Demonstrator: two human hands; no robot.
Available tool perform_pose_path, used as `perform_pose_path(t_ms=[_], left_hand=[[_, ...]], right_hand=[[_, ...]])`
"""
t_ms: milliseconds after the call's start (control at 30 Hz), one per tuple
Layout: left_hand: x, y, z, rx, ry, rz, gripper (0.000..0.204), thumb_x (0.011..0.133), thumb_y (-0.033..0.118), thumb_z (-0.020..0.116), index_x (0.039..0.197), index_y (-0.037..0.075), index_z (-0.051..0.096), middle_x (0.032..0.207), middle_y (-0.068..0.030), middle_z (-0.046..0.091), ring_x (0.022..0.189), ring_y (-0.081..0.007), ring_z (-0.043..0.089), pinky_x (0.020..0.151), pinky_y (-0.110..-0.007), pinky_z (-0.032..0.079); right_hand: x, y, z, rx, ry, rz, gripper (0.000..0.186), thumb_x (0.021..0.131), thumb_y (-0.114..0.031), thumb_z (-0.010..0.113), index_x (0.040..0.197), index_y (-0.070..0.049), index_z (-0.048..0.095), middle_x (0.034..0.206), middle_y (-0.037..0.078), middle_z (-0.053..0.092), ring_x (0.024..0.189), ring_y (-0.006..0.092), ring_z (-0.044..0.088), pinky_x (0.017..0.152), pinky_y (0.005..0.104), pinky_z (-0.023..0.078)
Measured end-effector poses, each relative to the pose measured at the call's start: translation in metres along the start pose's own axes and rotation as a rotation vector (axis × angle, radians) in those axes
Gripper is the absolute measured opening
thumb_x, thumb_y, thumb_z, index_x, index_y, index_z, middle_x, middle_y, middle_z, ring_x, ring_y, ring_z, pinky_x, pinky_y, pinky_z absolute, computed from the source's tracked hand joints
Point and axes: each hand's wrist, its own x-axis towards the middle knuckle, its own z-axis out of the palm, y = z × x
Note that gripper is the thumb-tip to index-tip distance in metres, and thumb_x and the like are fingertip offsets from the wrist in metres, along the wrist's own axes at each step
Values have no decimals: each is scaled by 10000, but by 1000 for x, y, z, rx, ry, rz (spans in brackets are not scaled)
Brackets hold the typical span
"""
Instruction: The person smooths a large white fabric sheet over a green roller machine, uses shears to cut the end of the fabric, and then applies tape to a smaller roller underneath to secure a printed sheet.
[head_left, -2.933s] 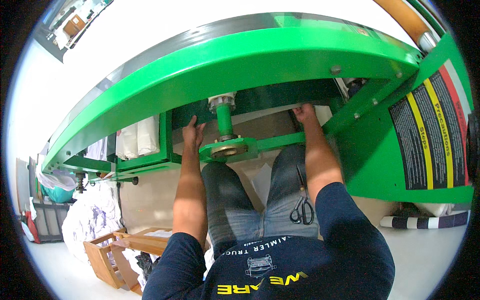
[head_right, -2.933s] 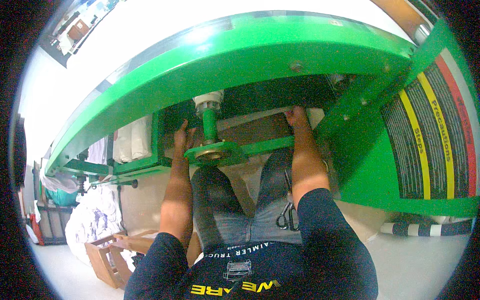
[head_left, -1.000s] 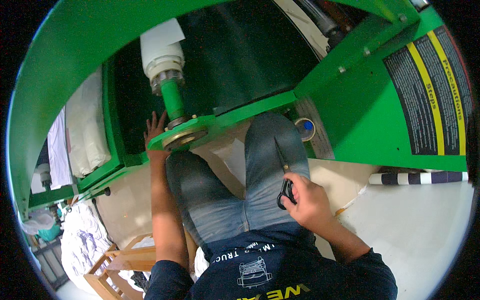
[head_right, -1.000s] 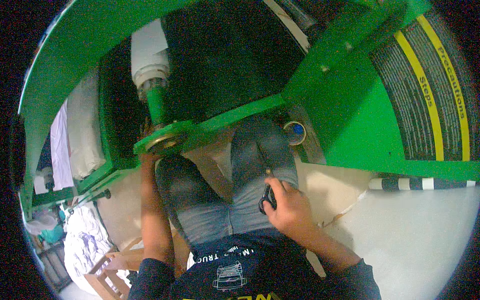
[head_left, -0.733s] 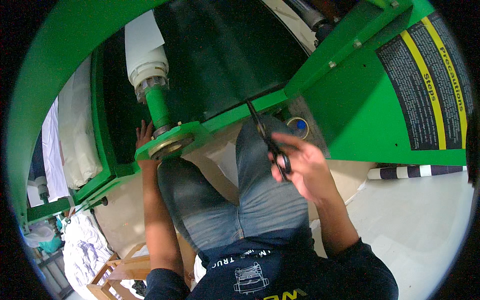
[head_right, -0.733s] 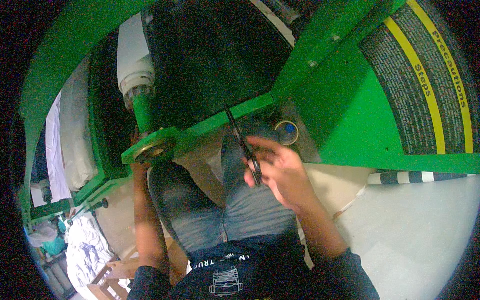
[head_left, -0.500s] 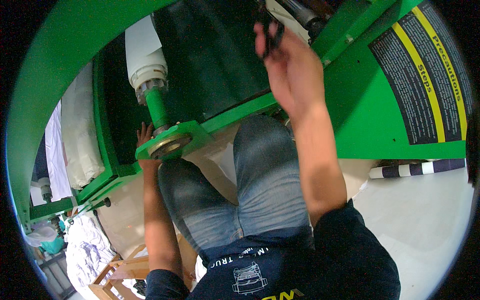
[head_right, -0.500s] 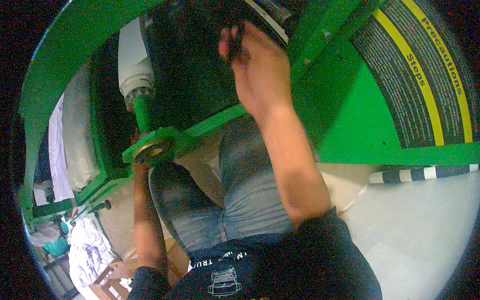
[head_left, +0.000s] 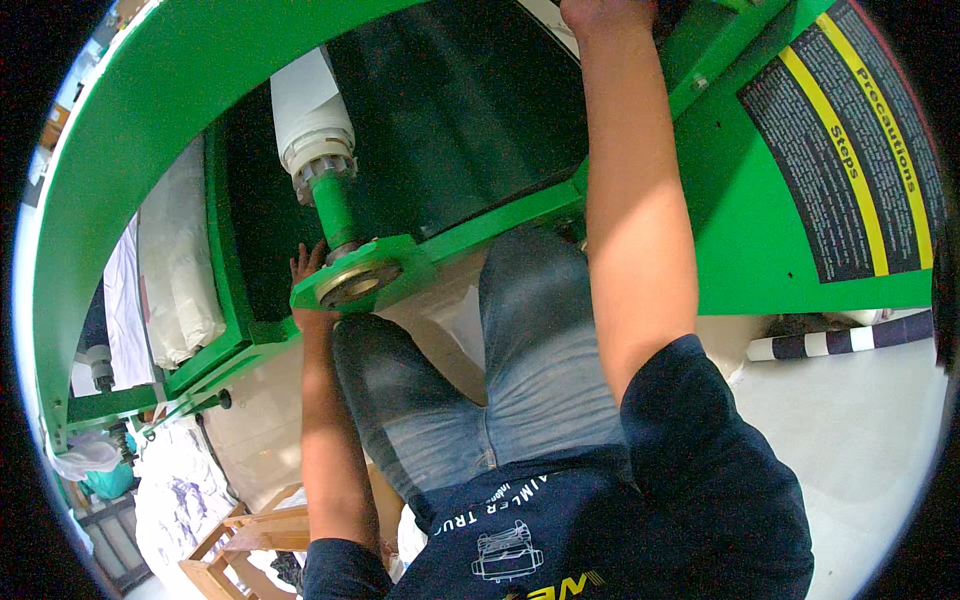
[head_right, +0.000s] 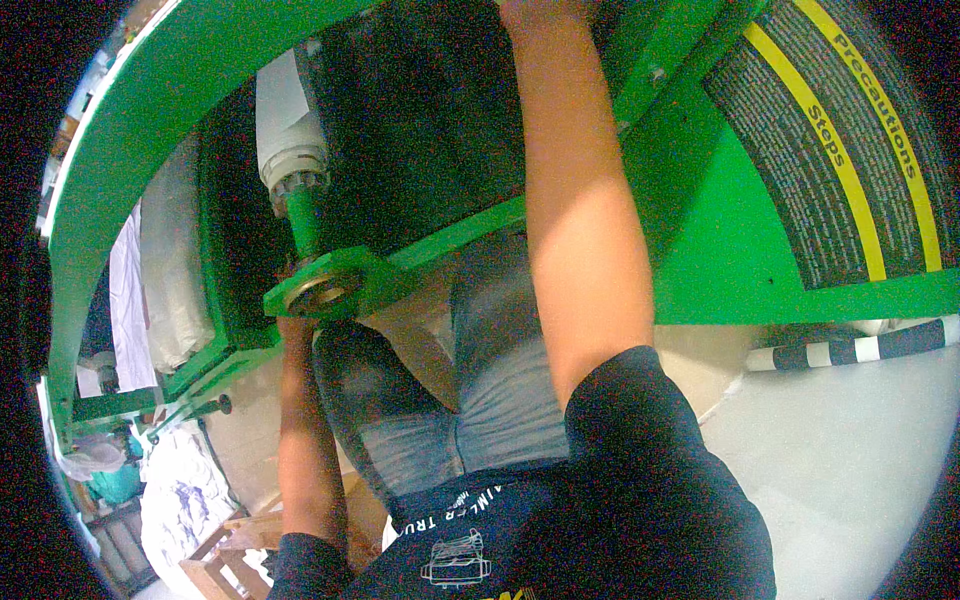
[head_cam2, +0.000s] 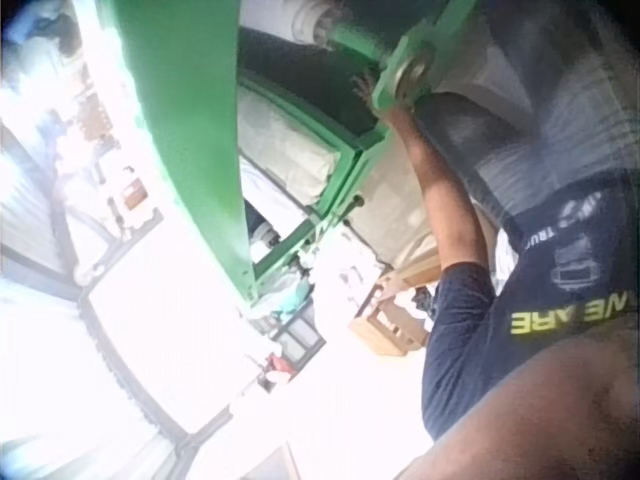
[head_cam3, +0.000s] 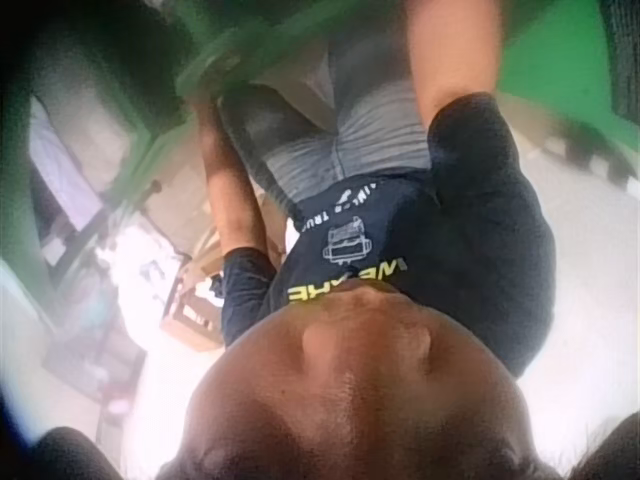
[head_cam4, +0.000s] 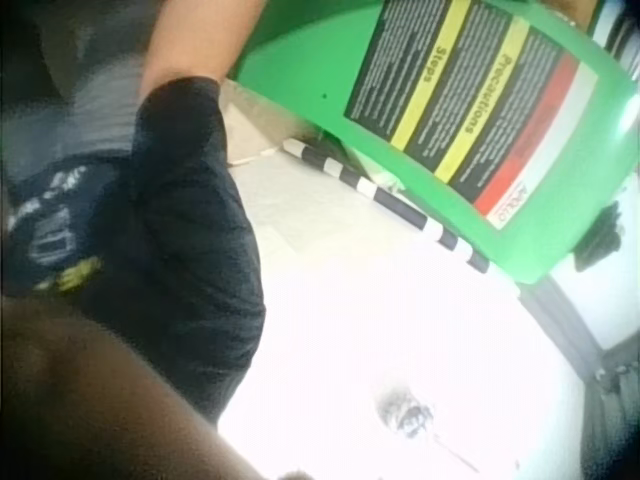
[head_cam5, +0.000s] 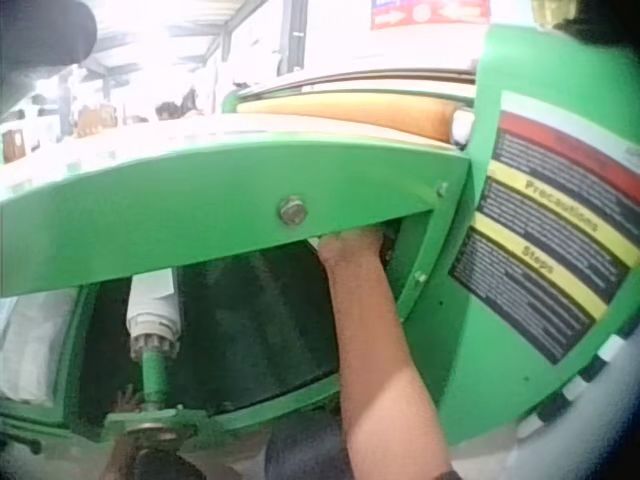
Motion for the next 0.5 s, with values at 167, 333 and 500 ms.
perform_pose_path(t_ms=[167,333,500], left_hand=[[3,0,6,19,-4,1,538,791,301,818,1314,181,780,1663,-59,552,1639,-388,361,1353,-625,249],[7,3,4,90,-67,-55,550,747,299,853,1282,188,789,1674,-59,535,1640,-408,348,1352,-634,248],[4,0,3,42,-88,-130,594,756,389,870,1310,193,778,1671,-63,531,1631,-421,353,1353,-623,256]], right_hand=[[4,-3,1,17,24,-14,429,1133,-193,611,1515,-36,498,1444,107,601,1284,253,619,1092,411,530],[1,-4,-1,40,51,-9,427,1132,-180,609,1518,-35,497,1436,104,603,1274,252,621,1088,410,529],[-4,-3,3,74,61,-1,426,1131,-168,607,1520,-34,496,1428,100,605,1263,251,622,1084,410,528]])
